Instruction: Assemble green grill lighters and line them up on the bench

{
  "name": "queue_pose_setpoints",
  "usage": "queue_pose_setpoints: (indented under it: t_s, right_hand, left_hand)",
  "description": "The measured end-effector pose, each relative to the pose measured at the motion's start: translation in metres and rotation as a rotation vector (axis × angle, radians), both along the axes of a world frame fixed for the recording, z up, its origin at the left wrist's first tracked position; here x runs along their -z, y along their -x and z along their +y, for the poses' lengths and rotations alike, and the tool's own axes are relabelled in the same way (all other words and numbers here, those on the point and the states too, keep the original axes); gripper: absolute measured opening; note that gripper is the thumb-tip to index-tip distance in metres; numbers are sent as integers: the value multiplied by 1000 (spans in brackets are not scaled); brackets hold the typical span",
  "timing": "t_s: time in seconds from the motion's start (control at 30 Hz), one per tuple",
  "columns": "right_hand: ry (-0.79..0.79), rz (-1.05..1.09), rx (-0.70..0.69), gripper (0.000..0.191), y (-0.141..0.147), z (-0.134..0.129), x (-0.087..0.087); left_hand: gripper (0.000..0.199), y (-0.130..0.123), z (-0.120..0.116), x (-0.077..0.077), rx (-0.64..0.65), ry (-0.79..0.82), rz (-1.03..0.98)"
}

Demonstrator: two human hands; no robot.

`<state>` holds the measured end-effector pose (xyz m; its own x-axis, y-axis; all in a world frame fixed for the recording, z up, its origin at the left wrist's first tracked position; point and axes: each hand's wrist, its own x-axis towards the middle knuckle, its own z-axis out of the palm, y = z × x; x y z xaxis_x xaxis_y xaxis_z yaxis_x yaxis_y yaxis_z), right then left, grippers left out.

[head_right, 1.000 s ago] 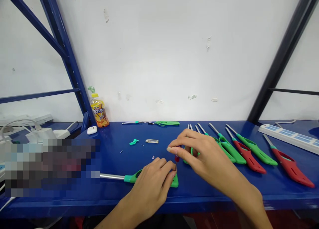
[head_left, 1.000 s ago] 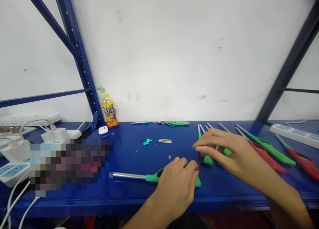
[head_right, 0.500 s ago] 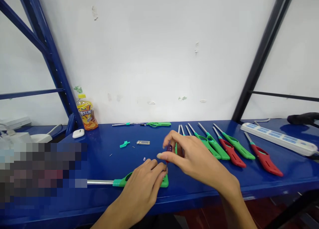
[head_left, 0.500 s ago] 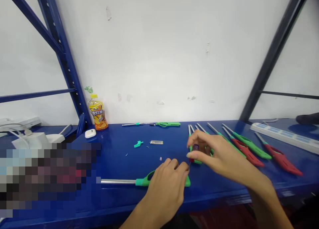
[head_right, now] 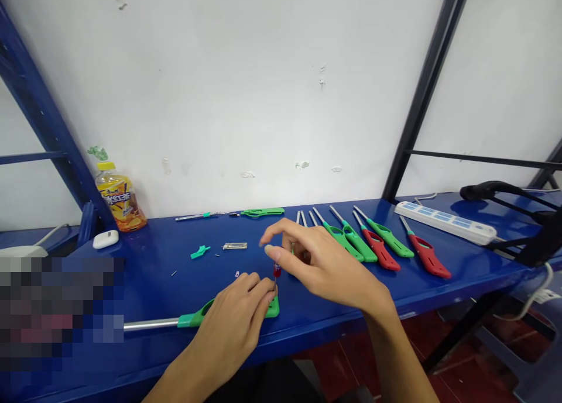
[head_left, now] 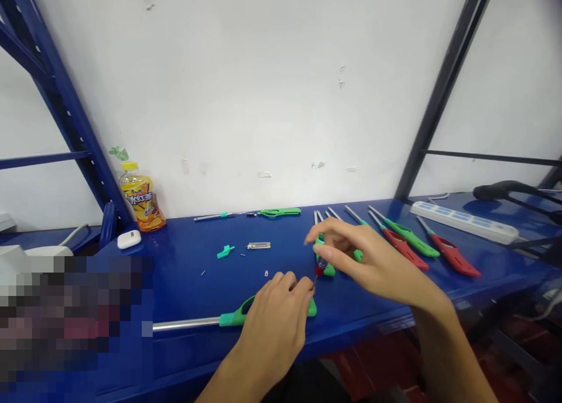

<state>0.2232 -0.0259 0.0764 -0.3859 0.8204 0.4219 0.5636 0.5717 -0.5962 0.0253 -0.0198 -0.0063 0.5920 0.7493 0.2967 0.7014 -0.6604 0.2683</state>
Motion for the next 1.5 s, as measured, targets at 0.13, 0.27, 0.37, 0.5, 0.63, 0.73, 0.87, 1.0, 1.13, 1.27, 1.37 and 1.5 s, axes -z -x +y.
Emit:
queue_pose_setpoints:
  t_s: [0.13, 0.27, 0.37, 0.5, 0.63, 0.73, 0.87, 1.0, 1.13, 1.27, 1.37, 1.5]
  right_hand:
    - [61, 19, -96, 33, -6, 3, -1]
    - [72, 62, 3, 32, -3, 8, 3]
    - [62, 34, 28, 29, -2, 6, 3]
    - [60, 54, -70, 26, -8, 1, -1]
    - [72, 81, -69, 28, -7, 4, 1]
    - [46, 97, 25, 33, 0, 7, 5]
    - [-19, 27, 33, 22, 2, 6, 3]
    - [-4, -6, -29, 29, 0, 4, 0]
    - [-22, -26, 46, 39, 2, 9, 2]
    - [-18, -40, 68, 39, 2, 9, 4]
    - [4, -32, 5, 31, -2, 4, 2]
    - [-11, -2, -46, 37, -5, 2, -1]
  left_hand:
    - [30, 0, 0, 2, 0, 2, -14]
    - [31, 0, -1, 1, -5, -6, 5]
    - [32, 0, -2, 0, -13, -11, 25]
    - [31, 1, -1, -1, -8, -1, 9]
    - [30, 2, -1, 2, -3, 4, -13]
    - [30, 1, -2, 3, -14, -1, -18]
    - [30, 0, -3, 0, -12, -6, 14]
    - [30, 0, -3, -1, -6, -17, 37]
    - [31, -1, -2, 1, -12, -23, 37]
    - [31, -1, -2, 2, -5, -40, 42]
    - [30, 0, -2, 3, 1, -53, 45]
    - [30, 0, -3, 4, 3, -64, 46]
